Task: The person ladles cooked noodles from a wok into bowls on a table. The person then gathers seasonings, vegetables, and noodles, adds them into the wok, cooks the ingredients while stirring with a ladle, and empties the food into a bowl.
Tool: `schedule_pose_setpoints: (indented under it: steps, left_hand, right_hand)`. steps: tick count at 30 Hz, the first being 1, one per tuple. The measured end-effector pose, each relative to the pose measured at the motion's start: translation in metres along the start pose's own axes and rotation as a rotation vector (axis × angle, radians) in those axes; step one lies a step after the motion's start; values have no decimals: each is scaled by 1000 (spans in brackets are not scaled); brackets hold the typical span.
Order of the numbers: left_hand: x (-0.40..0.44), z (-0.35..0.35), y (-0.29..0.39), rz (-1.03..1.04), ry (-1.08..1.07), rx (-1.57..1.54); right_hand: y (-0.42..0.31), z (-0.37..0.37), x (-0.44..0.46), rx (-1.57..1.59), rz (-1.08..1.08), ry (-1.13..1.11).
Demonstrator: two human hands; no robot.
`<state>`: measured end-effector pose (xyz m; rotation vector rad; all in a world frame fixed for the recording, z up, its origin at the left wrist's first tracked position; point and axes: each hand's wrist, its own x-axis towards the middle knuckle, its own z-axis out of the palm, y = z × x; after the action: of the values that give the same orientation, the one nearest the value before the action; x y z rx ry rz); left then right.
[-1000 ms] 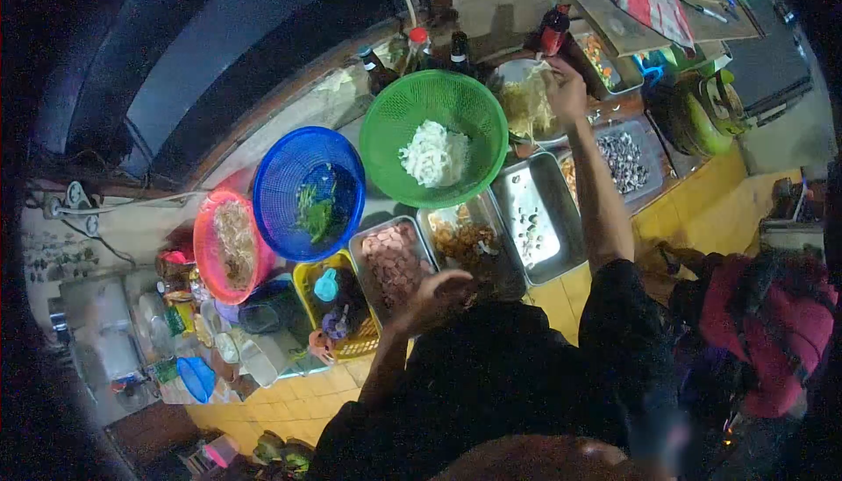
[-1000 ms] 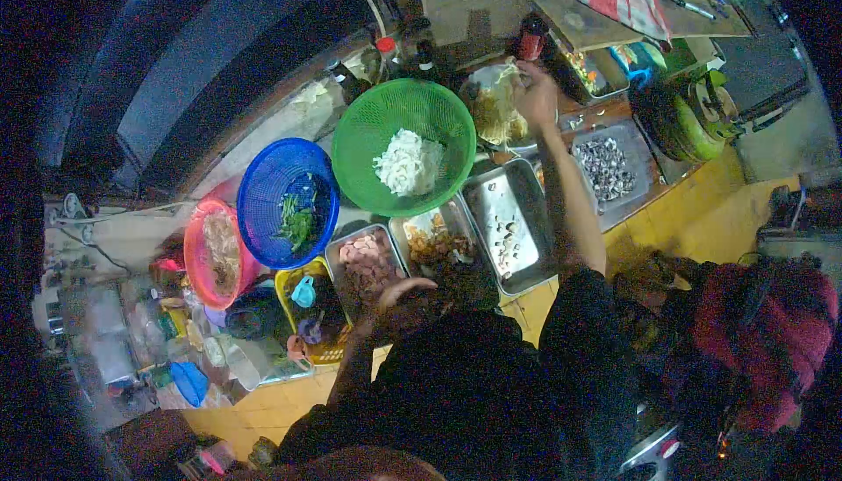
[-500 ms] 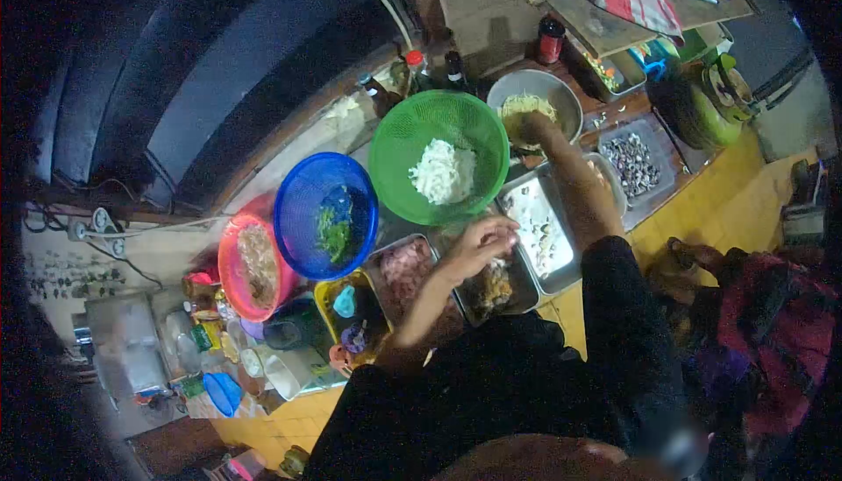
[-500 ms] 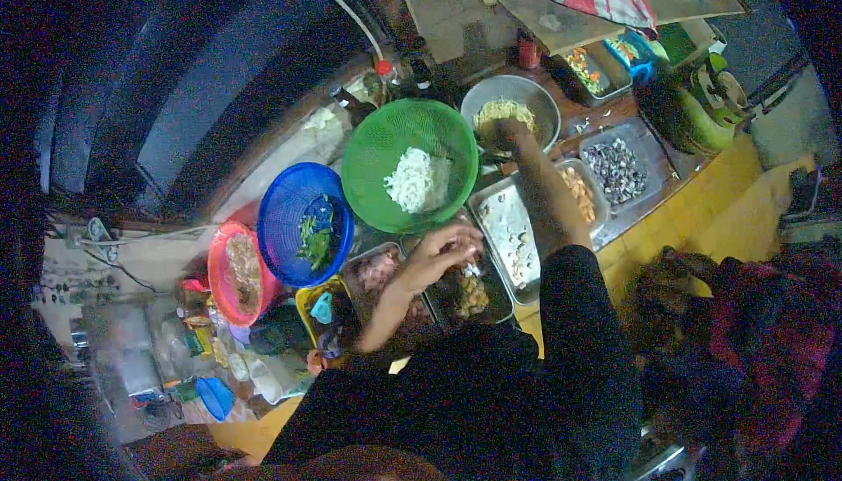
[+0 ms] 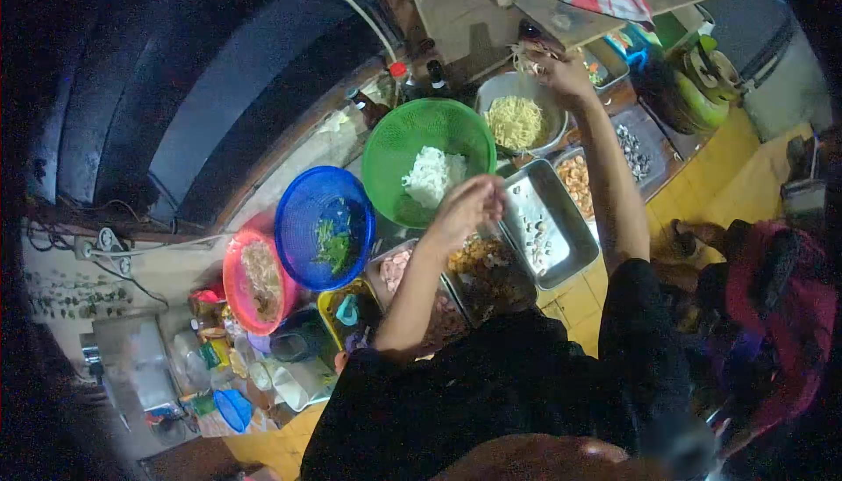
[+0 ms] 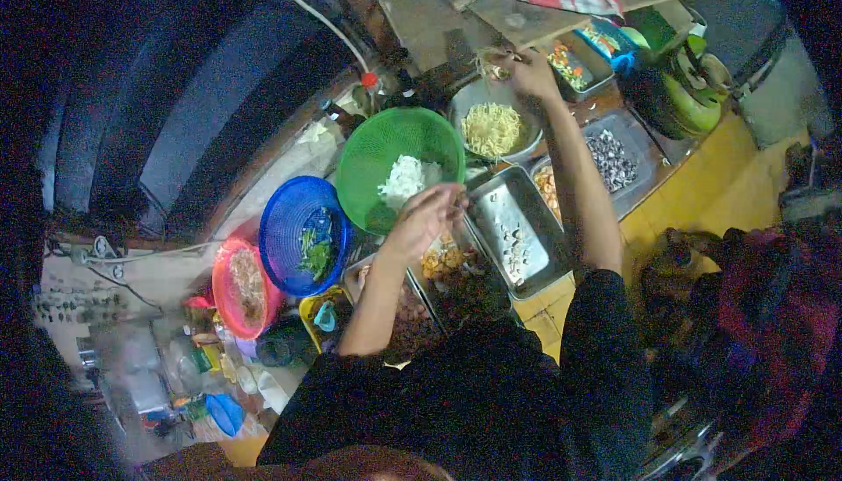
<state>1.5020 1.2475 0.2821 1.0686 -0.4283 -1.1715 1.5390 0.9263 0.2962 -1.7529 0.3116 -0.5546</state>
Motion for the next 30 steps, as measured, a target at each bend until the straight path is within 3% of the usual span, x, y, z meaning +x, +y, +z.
schedule_pose_setpoints:
  steps: [2,4,6,7,8,9,10,12,13,14,16,17,18,20,21,24,25,26,29,30]
  left_hand:
    - [18,8,-4,18,20,-274]
    - [35,16,-11,-50,-6,-541]
    - [42,36,-11,-90,21,-731]
    - [44,41,-12,-135,55,-830]
    - [45,41,-16,-184,89,-927]
    - [56,16,-44,-81,-505,-964]
    - [36,42,-25,-120,-163,-817]
    - [13,56,-33,-66,-289,-598]
    - [-9,83,-20,-215,-69,-423]
    - [-11,82,-37,-193,-385,-569]
    - [-50,108,-64,-303,-431,-636]
    - [-73,124,-76,-337,-564,-802]
    - [-98,134,-84,-449,-714,-944]
    - [-126,157,-118,-585,-659,-767]
    - [-152,179,-120,-590,-678,-655]
    - [-181,207,-180,-752,-728,-745]
    - [-203,222,-187,-803,-626,-643]
    - [-216,233,-206,-850,-709,-664]
    - [-270,276,-254,-1017,-732,-532]
    - [-272,278,-295,-1178,-881,-732]
  right_hand:
    - [-22,-2,-21,191,269,16]
    - [-45,9,-64,393,240,18]
    - [-93,8,-122,306,322,-90]
    - [-114,18,-151,553,337,-78]
    - [-115,16,-173,451,287,-113]
    - [-130,17,-201,411,245,-112]
    - [-146,19,-229,375,209,-111]
    - [-159,15,-278,382,199,-107]
    - [-165,17,-306,403,198,-131]
    - [-180,18,-330,365,208,-110]
    - [-189,19,-379,133,142,-6]
    - [-190,19,-402,-98,97,16]
    - [-192,20,-429,-104,117,67]
    - [-195,23,-486,-593,105,6]
    - [-192,27,-515,-460,332,-7]
    - [-225,33,-589,-720,371,25]
    - [-217,32,-624,-752,342,85]
    - [-226,36,-653,-761,375,138]
    - [-248,62,-736,-1338,576,455]
    - [-228,70,-769,-1441,412,618]
